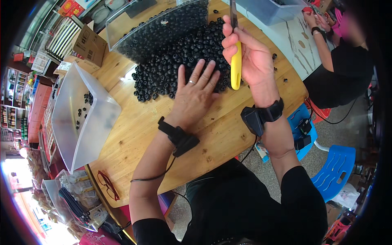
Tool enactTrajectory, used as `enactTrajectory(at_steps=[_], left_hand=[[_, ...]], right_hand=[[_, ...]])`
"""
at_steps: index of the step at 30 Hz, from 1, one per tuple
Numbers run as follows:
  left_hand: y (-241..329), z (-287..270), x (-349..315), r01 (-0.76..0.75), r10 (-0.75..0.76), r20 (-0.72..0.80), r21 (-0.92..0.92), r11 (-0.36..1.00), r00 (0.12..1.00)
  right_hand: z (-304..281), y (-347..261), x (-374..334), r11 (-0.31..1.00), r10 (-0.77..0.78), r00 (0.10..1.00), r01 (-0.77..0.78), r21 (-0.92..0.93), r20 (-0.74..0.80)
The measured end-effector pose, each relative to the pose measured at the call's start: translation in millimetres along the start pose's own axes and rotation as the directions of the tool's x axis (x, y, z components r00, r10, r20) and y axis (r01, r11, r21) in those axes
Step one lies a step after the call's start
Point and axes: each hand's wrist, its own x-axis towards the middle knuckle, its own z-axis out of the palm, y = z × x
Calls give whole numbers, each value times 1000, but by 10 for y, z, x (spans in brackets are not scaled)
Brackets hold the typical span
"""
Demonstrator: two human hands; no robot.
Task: Trimming small parts off of black spherical objects using a knife.
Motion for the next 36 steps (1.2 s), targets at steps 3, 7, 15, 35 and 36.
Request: enactTrajectory(at_steps=[3,7,15,35,36], left_hand=[[-150,-16,-2,32,-30,-44,61,998,999],[-350,-26,-59,125,-120,-74,71,990,990],[-384,-284,-347,234,-283,-320,-182,955,904],[-253,-168,-950,519,-567,-330,-228,824,755],[-259,-171,-964,522,-570,-333,-227,822,751]], right_hand=[[-50,29,24,986,-47,999,42,-161,-28],[-28,80,34,976,-39,998,28,-217,-49],[-25,168,33,954,-42,996,17,-300,-79],[-18,641,12,793,194,962,-269,-547,-192],[-22,652,13,788,196,960,-275,-551,-199]])
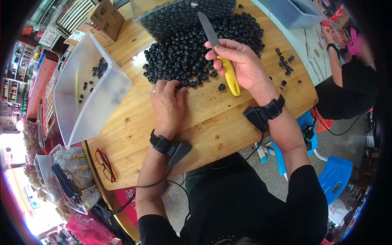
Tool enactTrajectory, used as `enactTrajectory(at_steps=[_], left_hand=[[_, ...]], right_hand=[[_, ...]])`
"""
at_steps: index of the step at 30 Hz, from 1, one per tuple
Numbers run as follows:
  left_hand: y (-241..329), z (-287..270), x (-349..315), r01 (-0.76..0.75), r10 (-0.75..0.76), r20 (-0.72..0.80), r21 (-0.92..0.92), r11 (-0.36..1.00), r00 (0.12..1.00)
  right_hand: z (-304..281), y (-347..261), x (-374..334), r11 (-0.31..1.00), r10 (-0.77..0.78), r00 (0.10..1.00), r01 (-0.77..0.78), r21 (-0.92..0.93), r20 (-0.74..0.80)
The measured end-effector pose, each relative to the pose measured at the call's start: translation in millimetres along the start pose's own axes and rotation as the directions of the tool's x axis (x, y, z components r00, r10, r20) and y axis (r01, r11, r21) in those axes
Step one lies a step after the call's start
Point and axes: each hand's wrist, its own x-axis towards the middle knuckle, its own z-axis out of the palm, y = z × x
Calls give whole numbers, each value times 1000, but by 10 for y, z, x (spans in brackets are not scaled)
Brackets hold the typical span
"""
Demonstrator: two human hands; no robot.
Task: Trimming small parts off of black spherical objects using a knife.
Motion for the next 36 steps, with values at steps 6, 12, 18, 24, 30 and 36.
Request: enactTrajectory(at_steps=[6,12,18,24,30,36], left_hand=[[169,-237,-49,250,-208,139,-556,793,968],[150,-368,-153,493,-372,453,-870,14,810],[144,-300,-158,405,-356,330,-900,161,874],[116,-317,-172,340,-384,259,-927,159,886],[105,-348,-158,325,-383,282,-944,51,880],[57,-370,-174,286,-307,228,-945,159,924]], right_hand=[[202,13,-75,986,15,1000,-15,-166,-3],[527,154,-148,917,15,993,31,-397,113],[627,294,-123,861,-25,989,95,-500,145],[666,365,-110,845,-46,990,112,-523,136],[707,344,-121,867,-4,992,68,-494,130],[662,341,-133,873,4,992,59,-484,127]])
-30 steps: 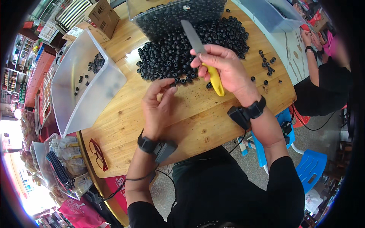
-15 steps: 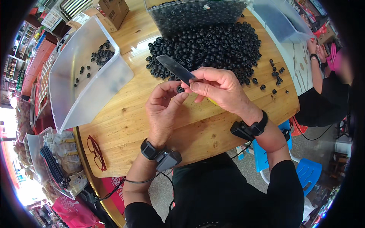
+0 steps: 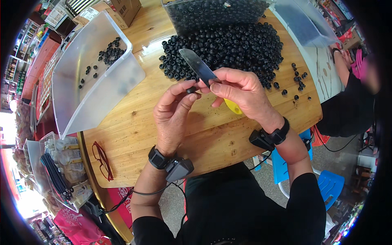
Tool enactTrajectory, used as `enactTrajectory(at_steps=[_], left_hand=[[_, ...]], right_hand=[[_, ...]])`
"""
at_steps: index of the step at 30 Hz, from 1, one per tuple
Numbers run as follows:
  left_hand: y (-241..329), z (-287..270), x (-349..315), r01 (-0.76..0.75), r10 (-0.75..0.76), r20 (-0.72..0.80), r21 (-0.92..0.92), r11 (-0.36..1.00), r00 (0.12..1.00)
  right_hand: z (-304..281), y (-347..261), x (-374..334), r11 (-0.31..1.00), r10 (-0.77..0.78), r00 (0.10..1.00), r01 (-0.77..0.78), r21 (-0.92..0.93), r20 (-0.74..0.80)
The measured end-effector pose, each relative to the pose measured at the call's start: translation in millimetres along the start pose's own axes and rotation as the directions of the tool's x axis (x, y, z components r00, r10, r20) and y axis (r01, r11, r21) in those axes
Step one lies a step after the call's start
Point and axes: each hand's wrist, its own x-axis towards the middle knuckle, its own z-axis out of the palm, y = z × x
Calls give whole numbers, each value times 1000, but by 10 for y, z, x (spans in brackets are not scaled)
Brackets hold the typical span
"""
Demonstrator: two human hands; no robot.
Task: Trimming small parts off of black spherical objects using a knife.
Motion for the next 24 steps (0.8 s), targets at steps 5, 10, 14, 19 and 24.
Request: enactTrajectory(at_steps=[5,10,14,19,24], left_hand=[[28,42,-18,-31,27,25,165,986,999],[29,121,-8,3,-1,-52,53,999,999],[8,78,-15,-9,10,-23,35,999,1000],[-7,18,-33,66,-63,51,-51,997,997],[-26,53,-44,141,-133,60,-167,976,989]], right_hand=[[11,2,-3,998,-40,999,39,-50,-11],[1,82,-5,997,-75,996,73,-23,-55],[-12,66,-4,996,-77,996,75,-45,-54],[-13,42,-28,984,-144,989,140,-109,-29],[-10,30,-41,948,-218,976,217,-231,23]])
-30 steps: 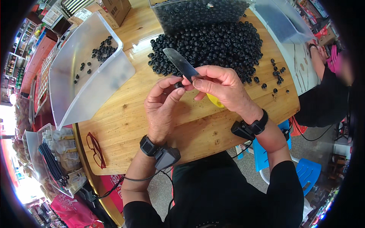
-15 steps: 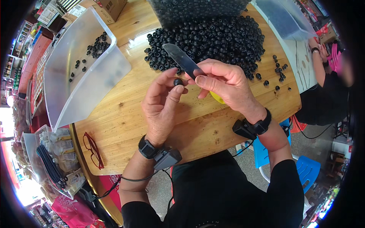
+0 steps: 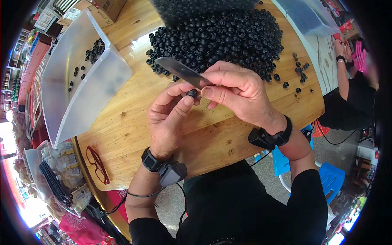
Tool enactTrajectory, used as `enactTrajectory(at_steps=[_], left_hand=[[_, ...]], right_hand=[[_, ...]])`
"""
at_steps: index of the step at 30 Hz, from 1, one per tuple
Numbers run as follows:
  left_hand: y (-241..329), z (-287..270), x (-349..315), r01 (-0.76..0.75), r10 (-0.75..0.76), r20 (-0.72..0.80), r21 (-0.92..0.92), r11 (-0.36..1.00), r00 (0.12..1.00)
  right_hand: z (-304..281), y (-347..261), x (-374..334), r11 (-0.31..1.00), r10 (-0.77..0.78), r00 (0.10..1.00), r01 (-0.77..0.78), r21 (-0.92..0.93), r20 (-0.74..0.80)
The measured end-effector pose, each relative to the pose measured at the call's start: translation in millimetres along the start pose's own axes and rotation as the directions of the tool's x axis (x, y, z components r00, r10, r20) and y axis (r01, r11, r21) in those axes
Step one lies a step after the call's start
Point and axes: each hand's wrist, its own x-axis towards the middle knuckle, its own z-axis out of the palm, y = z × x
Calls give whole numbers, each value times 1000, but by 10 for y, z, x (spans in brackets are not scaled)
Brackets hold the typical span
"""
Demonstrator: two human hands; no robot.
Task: Trimming small parts off of black spherical objects using a knife.
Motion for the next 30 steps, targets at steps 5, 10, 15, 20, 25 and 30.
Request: enactTrajectory(at_steps=[5,10,15,20,25,30], left_hand=[[-7,79,34,-28,25,-51,-59,998,998],[-44,53,12,60,-66,-83,-79,995,994],[-69,37,2,21,-24,-99,-36,999,995],[-78,-34,30,145,-158,-43,-219,965,986],[-93,-15,22,138,-151,-33,-244,960,988],[-116,-12,13,102,-104,-4,-172,980,995]], right_hand=[[47,37,-7,998,-49,998,48,-35,-41],[49,62,-10,1000,-14,998,12,-23,-57],[26,41,-3,999,38,999,-38,-34,-1],[-5,44,-11,999,46,999,-46,-5,1],[19,28,-4,997,58,998,-56,48,-32],[60,55,-23,1000,-4,1000,4,-29,5]])
